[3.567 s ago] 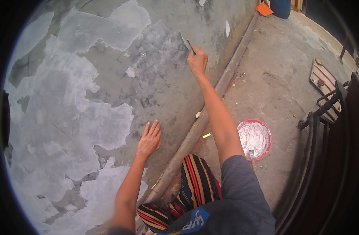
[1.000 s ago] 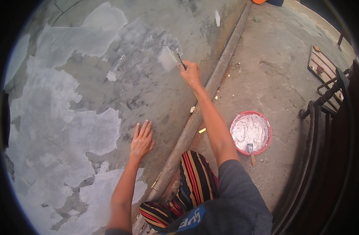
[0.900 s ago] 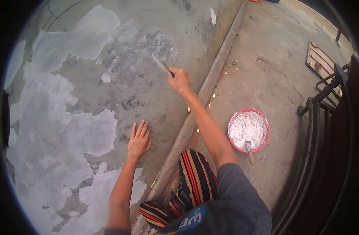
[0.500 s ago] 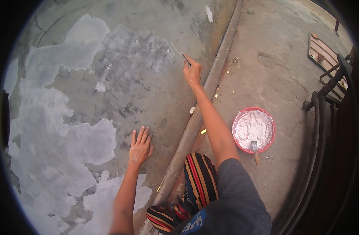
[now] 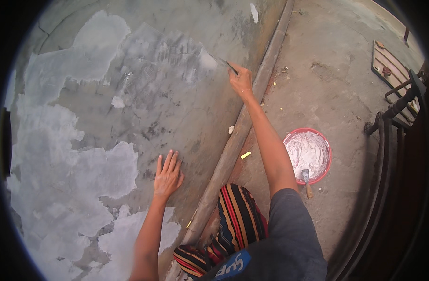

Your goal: The person scoops white plaster from a red bucket using a trowel and applies it to a concrete wall, smoothing the surface with a putty knife.

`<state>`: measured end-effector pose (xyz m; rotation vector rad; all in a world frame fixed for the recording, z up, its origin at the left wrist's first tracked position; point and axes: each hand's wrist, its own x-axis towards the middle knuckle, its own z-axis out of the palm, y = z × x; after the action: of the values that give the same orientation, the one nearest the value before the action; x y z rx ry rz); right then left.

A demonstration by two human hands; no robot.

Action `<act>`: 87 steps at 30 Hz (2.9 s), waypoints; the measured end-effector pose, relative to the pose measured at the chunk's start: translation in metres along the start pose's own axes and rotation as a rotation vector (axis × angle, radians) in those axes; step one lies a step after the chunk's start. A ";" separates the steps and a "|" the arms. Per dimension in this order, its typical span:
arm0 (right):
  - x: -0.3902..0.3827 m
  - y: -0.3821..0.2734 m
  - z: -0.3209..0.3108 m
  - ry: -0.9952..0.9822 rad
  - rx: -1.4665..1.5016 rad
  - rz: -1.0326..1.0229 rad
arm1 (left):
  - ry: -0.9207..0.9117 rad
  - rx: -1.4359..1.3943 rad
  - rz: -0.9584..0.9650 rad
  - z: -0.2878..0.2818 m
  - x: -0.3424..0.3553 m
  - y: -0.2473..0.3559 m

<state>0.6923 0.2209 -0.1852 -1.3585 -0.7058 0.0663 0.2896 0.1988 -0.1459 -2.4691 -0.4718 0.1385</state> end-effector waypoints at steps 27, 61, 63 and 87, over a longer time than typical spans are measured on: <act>-0.032 -0.012 0.044 0.051 -0.118 -0.004 | 0.013 0.026 0.012 0.000 0.002 0.001; -0.101 -0.051 0.051 -0.147 -0.007 -0.105 | 0.023 -0.012 0.005 0.003 0.001 0.000; -0.131 -0.064 0.054 -0.237 -0.003 -0.029 | 0.048 -0.008 -0.005 0.010 -0.003 0.000; -0.174 -0.029 0.031 -0.203 -0.006 0.004 | 0.036 0.026 0.003 0.006 -0.002 -0.003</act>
<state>0.5282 0.1651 -0.2319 -1.3709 -0.8738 0.2085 0.2856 0.2043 -0.1490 -2.4433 -0.4479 0.1008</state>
